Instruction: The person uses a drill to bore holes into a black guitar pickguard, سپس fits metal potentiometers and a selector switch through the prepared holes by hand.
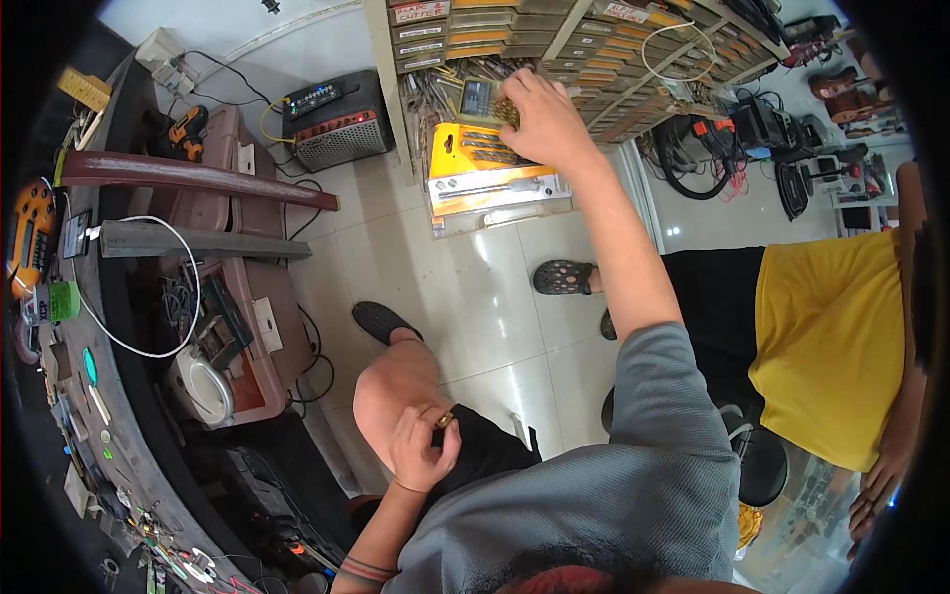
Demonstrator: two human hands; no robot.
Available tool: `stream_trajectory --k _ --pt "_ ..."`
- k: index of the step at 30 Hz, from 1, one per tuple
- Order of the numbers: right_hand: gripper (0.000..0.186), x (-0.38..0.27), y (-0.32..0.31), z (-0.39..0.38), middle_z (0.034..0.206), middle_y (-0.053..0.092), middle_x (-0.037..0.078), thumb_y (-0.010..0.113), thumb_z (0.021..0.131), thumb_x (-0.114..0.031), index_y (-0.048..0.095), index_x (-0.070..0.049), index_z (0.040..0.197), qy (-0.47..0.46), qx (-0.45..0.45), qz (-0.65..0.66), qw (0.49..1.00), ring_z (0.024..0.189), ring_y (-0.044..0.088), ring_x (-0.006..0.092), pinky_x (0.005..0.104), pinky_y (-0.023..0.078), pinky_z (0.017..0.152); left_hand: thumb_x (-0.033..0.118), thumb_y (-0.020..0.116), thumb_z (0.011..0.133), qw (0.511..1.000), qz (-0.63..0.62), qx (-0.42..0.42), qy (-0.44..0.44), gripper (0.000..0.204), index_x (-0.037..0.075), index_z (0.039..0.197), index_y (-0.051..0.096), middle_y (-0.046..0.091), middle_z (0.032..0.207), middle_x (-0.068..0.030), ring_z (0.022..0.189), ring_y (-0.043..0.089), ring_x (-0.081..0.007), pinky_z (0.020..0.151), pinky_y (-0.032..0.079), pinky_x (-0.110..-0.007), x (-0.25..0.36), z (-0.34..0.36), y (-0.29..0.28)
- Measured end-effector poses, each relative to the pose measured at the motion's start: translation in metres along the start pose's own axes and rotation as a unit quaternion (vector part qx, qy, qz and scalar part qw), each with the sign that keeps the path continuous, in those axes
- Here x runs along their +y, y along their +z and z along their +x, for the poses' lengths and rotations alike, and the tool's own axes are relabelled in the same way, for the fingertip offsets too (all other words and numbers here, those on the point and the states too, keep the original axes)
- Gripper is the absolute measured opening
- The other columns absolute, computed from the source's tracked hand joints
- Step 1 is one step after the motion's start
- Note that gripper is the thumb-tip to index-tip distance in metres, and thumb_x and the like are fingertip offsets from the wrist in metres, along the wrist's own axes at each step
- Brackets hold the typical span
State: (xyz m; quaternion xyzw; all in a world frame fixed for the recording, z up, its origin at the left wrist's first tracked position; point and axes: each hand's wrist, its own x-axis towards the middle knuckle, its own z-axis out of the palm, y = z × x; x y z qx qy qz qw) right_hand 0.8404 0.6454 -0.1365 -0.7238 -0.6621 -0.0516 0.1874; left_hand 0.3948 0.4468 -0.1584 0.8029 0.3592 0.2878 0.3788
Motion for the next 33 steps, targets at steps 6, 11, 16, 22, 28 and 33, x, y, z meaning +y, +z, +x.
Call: stream_trajectory --k 6,11,16,22,28,33 --pt "0.024 0.010 -0.012 0.006 0.111 0.066 0.010 0.071 0.085 -0.020 0.069 -0.010 0.107 0.008 -0.043 0.027 0.999 0.116 0.064 0.0311 0.0490 0.046 0.105 -0.005 0.077 0.083 1.000 -0.004 0.001 0.008 0.027 0.001 0.106 0.065 0.069 0.096 -0.0149 0.074 0.065 -0.0261 0.065 0.053 -0.034 0.000 -0.001 0.000" --pt "0.022 -0.004 0.027 0.043 0.116 0.071 0.010 0.068 0.095 -0.026 0.075 -0.012 0.111 0.062 0.039 -0.007 0.997 0.116 0.067 0.0313 0.0506 0.049 0.102 0.001 0.081 0.080 1.000 -0.004 0.002 -0.009 0.028 0.003 0.105 0.067 0.069 0.094 -0.0135 0.075 0.065 -0.0301 0.067 0.053 -0.038 -0.002 -0.003 0.003" --pt "0.023 -0.017 0.036 0.031 0.117 0.071 0.011 0.066 0.095 -0.023 0.076 -0.009 0.111 0.050 0.039 -0.093 0.994 0.121 0.063 0.0315 0.0544 0.049 0.101 0.001 0.081 0.080 1.000 0.001 0.006 -0.007 0.029 0.003 0.105 0.066 0.069 0.094 -0.0139 0.076 0.065 -0.0303 0.067 0.053 -0.039 -0.002 0.000 0.001" --pt "0.024 -0.004 0.009 0.003 0.118 0.071 0.013 0.067 0.096 -0.024 0.079 -0.012 0.112 0.077 0.113 -0.019 0.990 0.116 0.064 0.0327 0.0505 0.049 0.101 0.000 0.080 0.080 1.000 0.008 0.002 -0.009 0.029 0.002 0.104 0.066 0.069 0.094 -0.0151 0.075 0.064 -0.0318 0.067 0.052 -0.040 -0.005 -0.006 -0.003" --pt "0.047 0.026 0.005 -0.058 0.133 0.066 0.027 0.052 0.112 -0.036 0.057 0.000 0.142 0.339 0.080 0.098 0.932 0.131 0.061 0.0422 0.0468 0.046 0.112 0.000 0.080 0.080 1.000 0.006 0.001 0.013 0.028 0.001 0.104 0.066 0.068 0.094 -0.0151 0.075 0.064 -0.0319 0.067 0.052 -0.040 -0.004 -0.002 0.001" --pt "0.046 0.028 0.012 -0.067 0.139 0.064 0.030 0.043 0.116 -0.032 0.055 0.003 0.144 0.317 0.003 0.264 0.911 0.133 0.060 0.0423 0.0425 0.045 0.113 -0.003 0.076 0.083 1.000 -0.005 -0.023 0.004 0.026 0.002 0.106 0.066 0.070 0.096 -0.0149 0.079 0.066 -0.0305 0.071 0.053 -0.039 0.001 0.001 0.005"
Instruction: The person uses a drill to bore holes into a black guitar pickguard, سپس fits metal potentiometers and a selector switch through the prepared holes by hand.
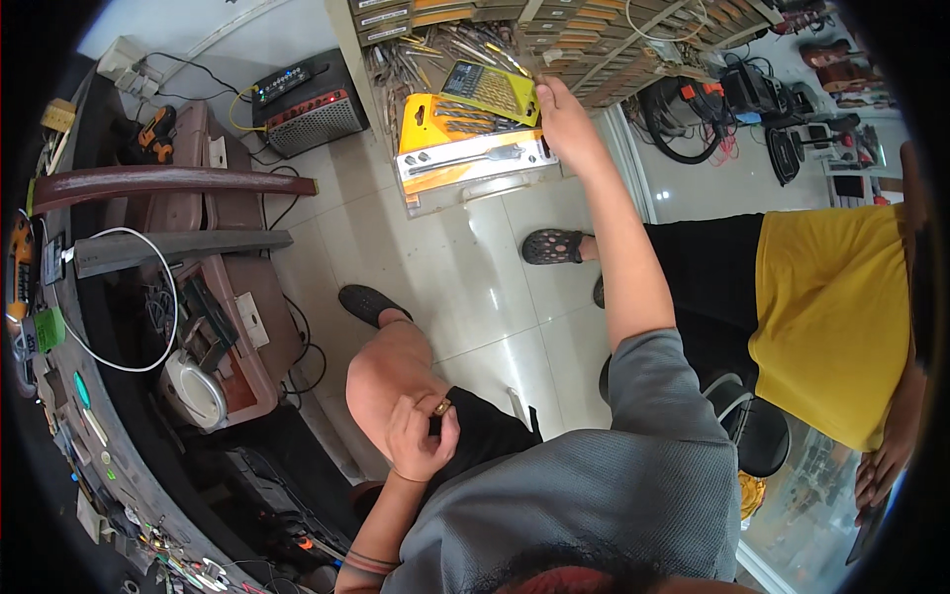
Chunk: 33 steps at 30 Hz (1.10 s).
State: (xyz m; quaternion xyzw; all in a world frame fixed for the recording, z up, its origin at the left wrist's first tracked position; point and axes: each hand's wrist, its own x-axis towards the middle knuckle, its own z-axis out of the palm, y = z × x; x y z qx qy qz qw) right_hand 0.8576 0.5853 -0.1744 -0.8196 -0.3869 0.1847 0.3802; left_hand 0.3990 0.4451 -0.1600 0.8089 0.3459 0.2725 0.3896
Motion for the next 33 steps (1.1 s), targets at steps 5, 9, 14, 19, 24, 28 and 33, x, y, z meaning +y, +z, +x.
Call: stream_trajectory --k 5,9,14,19,24,28,33 --pt "0.044 0.001 0.003 -0.016 0.135 0.066 0.029 0.044 0.116 -0.031 0.057 0.002 0.142 -0.004 0.031 -0.016 0.999 0.130 0.063 0.0422 0.0421 0.046 0.111 -0.004 0.076 0.082 1.000 0.003 -0.001 -0.002 0.027 0.002 0.106 0.066 0.070 0.097 -0.0156 0.080 0.067 -0.0310 0.071 0.053 -0.039 0.000 0.001 0.002" --pt "0.043 0.003 -0.002 -0.025 0.134 0.067 0.030 0.044 0.116 -0.030 0.056 0.001 0.143 0.020 0.019 0.006 1.000 0.128 0.063 0.0425 0.0423 0.047 0.110 -0.004 0.075 0.082 1.000 -0.002 0.000 0.005 0.027 0.002 0.106 0.066 0.070 0.096 -0.0158 0.079 0.066 -0.0313 0.071 0.053 -0.039 0.002 0.003 0.002" --pt "0.042 0.017 0.010 -0.025 0.132 0.068 0.030 0.043 0.116 -0.029 0.057 0.000 0.143 0.011 0.037 0.022 0.999 0.127 0.064 0.0433 0.0423 0.048 0.109 -0.004 0.075 0.082 1.000 -0.002 -0.002 0.006 0.026 0.001 0.106 0.065 0.070 0.096 -0.0158 0.079 0.066 -0.0315 0.071 0.053 -0.039 0.002 0.004 0.002" --pt "0.042 0.013 0.009 -0.027 0.133 0.068 0.029 0.042 0.116 -0.030 0.057 -0.001 0.144 0.036 0.029 0.023 0.999 0.127 0.064 0.0433 0.0428 0.048 0.109 0.001 0.080 0.080 1.000 0.009 0.003 0.022 0.029 0.002 0.106 0.066 0.068 0.095 -0.0146 0.075 0.065 -0.0312 0.066 0.053 -0.039 0.000 0.004 0.003" --pt "0.042 0.010 0.007 -0.028 0.133 0.068 0.029 0.042 0.116 -0.030 0.056 -0.002 0.144 0.038 0.028 0.034 0.998 0.129 0.064 0.0433 0.0429 0.048 0.109 0.001 0.079 0.080 1.000 0.005 0.004 0.019 0.029 0.002 0.106 0.066 0.068 0.096 -0.0150 0.076 0.065 -0.0317 0.067 0.053 -0.040 0.000 0.002 0.003" --pt "0.042 0.014 0.004 -0.023 0.130 0.068 0.030 0.042 0.116 -0.029 0.057 -0.001 0.142 0.025 0.031 0.026 0.999 0.126 0.064 0.0459 0.0453 0.049 0.107 0.001 0.080 0.081 1.000 0.007 0.005 0.022 0.029 0.002 0.106 0.066 0.068 0.096 -0.0160 0.077 0.065 -0.0332 0.068 0.053 -0.041 -0.001 0.001 0.005" --pt "0.042 0.019 0.004 -0.011 0.129 0.068 0.032 0.042 0.115 -0.028 0.058 0.001 0.140 -0.001 0.039 0.032 0.999 0.125 0.063 0.0483 0.0479 0.049 0.106 0.002 0.080 0.081 1.000 0.005 -0.003 0.022 0.029 0.002 0.106 0.066 0.068 0.096 -0.0168 0.078 0.065 -0.0343 0.068 0.053 -0.041 -0.001 0.000 0.006"
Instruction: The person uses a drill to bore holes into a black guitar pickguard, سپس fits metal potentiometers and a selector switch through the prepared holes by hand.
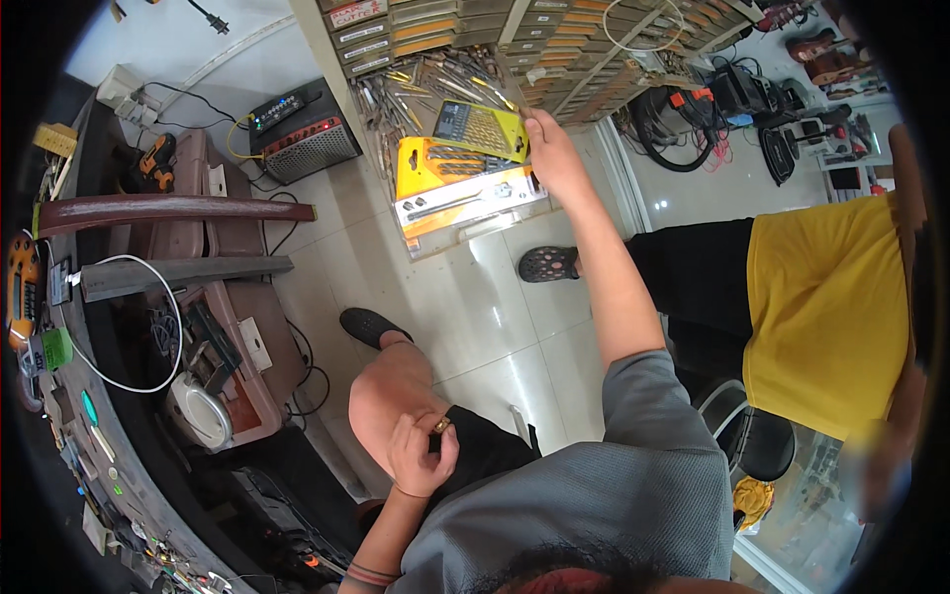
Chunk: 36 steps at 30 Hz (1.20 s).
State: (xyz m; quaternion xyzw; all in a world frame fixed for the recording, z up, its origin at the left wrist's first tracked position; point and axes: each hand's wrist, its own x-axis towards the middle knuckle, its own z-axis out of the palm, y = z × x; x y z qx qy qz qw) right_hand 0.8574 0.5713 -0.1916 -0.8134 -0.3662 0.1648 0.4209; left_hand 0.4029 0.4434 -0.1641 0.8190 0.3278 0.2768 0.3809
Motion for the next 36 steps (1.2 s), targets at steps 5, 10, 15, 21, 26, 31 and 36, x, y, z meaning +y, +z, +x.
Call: stream_trajectory --k 5,10,15,21,26,31,36 --pt "0.042 -0.011 0.011 0.022 0.128 0.069 0.032 0.042 0.115 -0.029 0.058 0.001 0.140 -0.027 0.011 0.004 1.000 0.124 0.064 0.0478 0.0478 0.049 0.106 0.002 0.080 0.081 1.000 -0.008 -0.006 0.000 0.029 0.002 0.106 0.066 0.068 0.097 -0.0169 0.078 0.065 -0.0344 0.068 0.053 -0.042 0.002 0.003 0.003" --pt "0.041 -0.030 0.001 0.010 0.133 0.066 0.028 0.048 0.114 -0.027 0.059 0.001 0.142 0.006 0.001 -0.044 0.999 0.128 0.061 0.0446 0.0463 0.047 0.110 0.001 0.080 0.081 1.000 -0.009 0.000 -0.012 0.029 0.002 0.106 0.066 0.068 0.097 -0.0168 0.077 0.065 -0.0338 0.068 0.053 -0.041 0.000 0.002 0.003" --pt "0.040 -0.089 -0.029 -0.041 0.124 0.062 0.009 0.068 0.097 -0.012 0.068 -0.012 0.137 -0.274 -0.139 -0.266 0.914 0.126 0.058 0.0299 0.0456 0.045 0.109 0.001 0.080 0.080 1.000 0.004 0.003 -0.020 0.030 0.002 0.106 0.066 0.069 0.096 -0.0160 0.077 0.065 -0.0330 0.067 0.053 -0.041 0.002 0.002 -0.005" --pt "0.045 -0.076 -0.021 -0.049 0.133 0.063 0.004 0.071 0.095 -0.013 0.068 -0.013 0.140 -0.319 -0.117 -0.297 0.892 0.126 0.056 0.0294 0.0445 0.044 0.107 0.001 0.080 0.079 1.000 0.001 0.009 -0.011 0.030 0.002 0.105 0.066 0.069 0.095 -0.0146 0.077 0.065 -0.0315 0.067 0.053 -0.040 0.001 0.004 -0.003" --pt "0.052 -0.081 -0.010 -0.023 0.138 0.063 0.004 0.070 0.096 -0.014 0.064 -0.014 0.147 -0.349 -0.090 -0.361 0.860 0.125 0.058 0.0278 0.0428 0.044 0.109 0.001 0.081 0.079 1.000 0.003 0.008 -0.004 0.031 0.003 0.105 0.066 0.069 0.095 -0.0142 0.076 0.065 -0.0311 0.067 0.053 -0.039 0.002 0.004 -0.002" --pt "0.051 -0.073 0.004 0.012 0.130 0.065 0.007 0.074 0.094 -0.019 0.064 -0.012 0.143 -0.379 -0.017 -0.426 0.821 0.124 0.059 0.0291 0.0442 0.047 0.104 0.001 0.081 0.079 1.000 -0.010 0.015 -0.009 0.030 0.003 0.105 0.066 0.068 0.095 -0.0141 0.077 0.066 -0.0312 0.067 0.053 -0.040 0.001 0.004 0.000" --pt "0.042 -0.085 0.015 -0.007 0.130 0.064 0.009 0.072 0.096 -0.020 0.065 -0.010 0.136 -0.341 -0.058 -0.319 0.882 0.125 0.058 0.0302 0.0466 0.048 0.104 0.002 0.081 0.079 1.000 -0.007 0.016 -0.008 0.031 0.004 0.106 0.066 0.068 0.096 -0.0139 0.077 0.066 -0.0312 0.067 0.053 -0.040 0.000 0.004 -0.001"
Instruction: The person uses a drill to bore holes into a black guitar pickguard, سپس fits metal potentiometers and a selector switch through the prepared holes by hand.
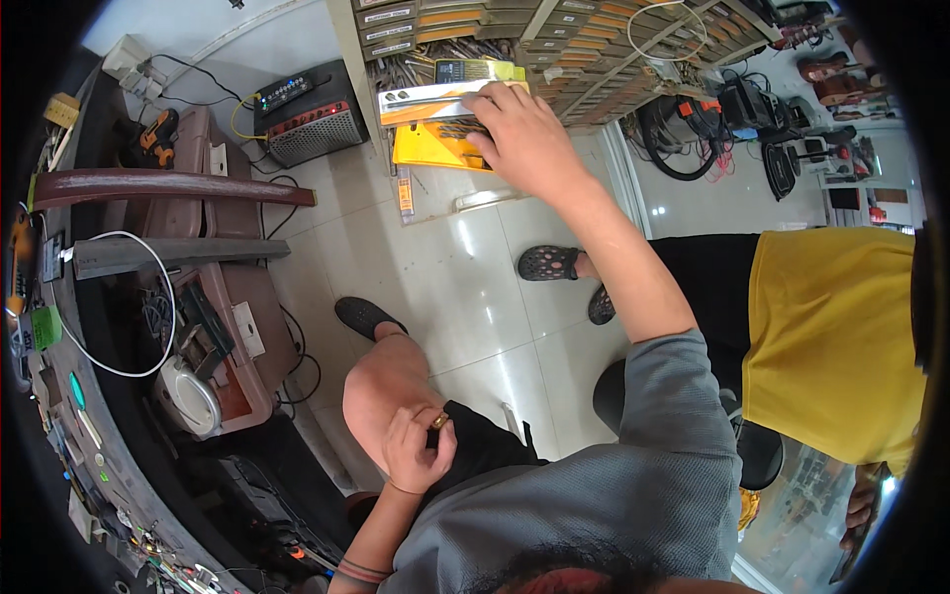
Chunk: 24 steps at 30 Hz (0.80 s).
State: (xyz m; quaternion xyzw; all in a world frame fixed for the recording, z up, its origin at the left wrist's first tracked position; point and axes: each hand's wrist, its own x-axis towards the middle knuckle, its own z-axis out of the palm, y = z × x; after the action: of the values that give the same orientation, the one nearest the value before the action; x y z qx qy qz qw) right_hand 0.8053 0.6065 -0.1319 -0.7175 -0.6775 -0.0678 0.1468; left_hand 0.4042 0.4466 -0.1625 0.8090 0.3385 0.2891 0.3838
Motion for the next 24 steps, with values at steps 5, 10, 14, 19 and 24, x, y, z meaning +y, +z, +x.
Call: stream_trajectory --k 5,10,14,19,24 --pt "0.040 0.009 0.004 0.009 0.127 0.064 0.009 0.071 0.097 -0.022 0.066 -0.010 0.134 -0.019 0.060 -0.011 0.998 0.125 0.058 0.0302 0.0459 0.047 0.106 0.002 0.081 0.079 1.000 -0.003 -0.007 0.003 0.031 0.004 0.106 0.066 0.068 0.096 -0.0135 0.077 0.066 -0.0312 0.068 0.054 -0.040 0.001 0.001 -0.001" --pt "0.035 0.002 -0.007 -0.003 0.125 0.064 0.008 0.071 0.095 -0.023 0.068 -0.013 0.129 0.000 -0.062 0.012 0.998 0.119 0.059 0.0289 0.0492 0.047 0.105 0.001 0.081 0.079 1.000 -0.006 -0.005 0.000 0.031 0.004 0.106 0.066 0.068 0.096 -0.0136 0.077 0.066 -0.0315 0.068 0.054 -0.040 0.001 0.002 -0.001" --pt "0.037 0.009 0.012 0.029 0.134 0.064 0.011 0.069 0.098 -0.026 0.069 -0.013 0.133 0.038 0.003 0.020 0.999 0.130 0.057 0.0324 0.0509 0.044 0.111 0.001 0.081 0.078 1.000 -0.004 -0.013 0.011 0.031 0.004 0.106 0.066 0.068 0.095 -0.0137 0.077 0.066 -0.0315 0.068 0.053 -0.040 0.002 0.003 0.001" --pt "0.036 0.014 0.045 0.031 0.163 0.048 0.015 0.061 0.105 -0.027 0.071 -0.017 0.138 -0.046 0.038 0.074 0.995 0.153 0.038 0.0404 0.0535 0.032 0.126 0.002 0.081 0.078 1.000 -0.002 -0.013 0.006 0.032 0.004 0.107 0.066 0.068 0.095 -0.0136 0.077 0.066 -0.0314 0.067 0.053 -0.040 0.000 0.003 -0.001" --pt "0.036 0.011 0.022 0.003 0.158 0.052 0.013 0.060 0.104 -0.017 0.072 -0.023 0.137 -0.026 -0.010 0.082 0.996 0.152 0.040 0.0397 0.0543 0.031 0.127 0.000 0.079 0.079 1.000 -0.009 -0.009 -0.008 0.030 0.003 0.106 0.066 0.069 0.095 -0.0147 0.078 0.067 -0.0317 0.069 0.054 -0.039 0.003 0.005 -0.004"
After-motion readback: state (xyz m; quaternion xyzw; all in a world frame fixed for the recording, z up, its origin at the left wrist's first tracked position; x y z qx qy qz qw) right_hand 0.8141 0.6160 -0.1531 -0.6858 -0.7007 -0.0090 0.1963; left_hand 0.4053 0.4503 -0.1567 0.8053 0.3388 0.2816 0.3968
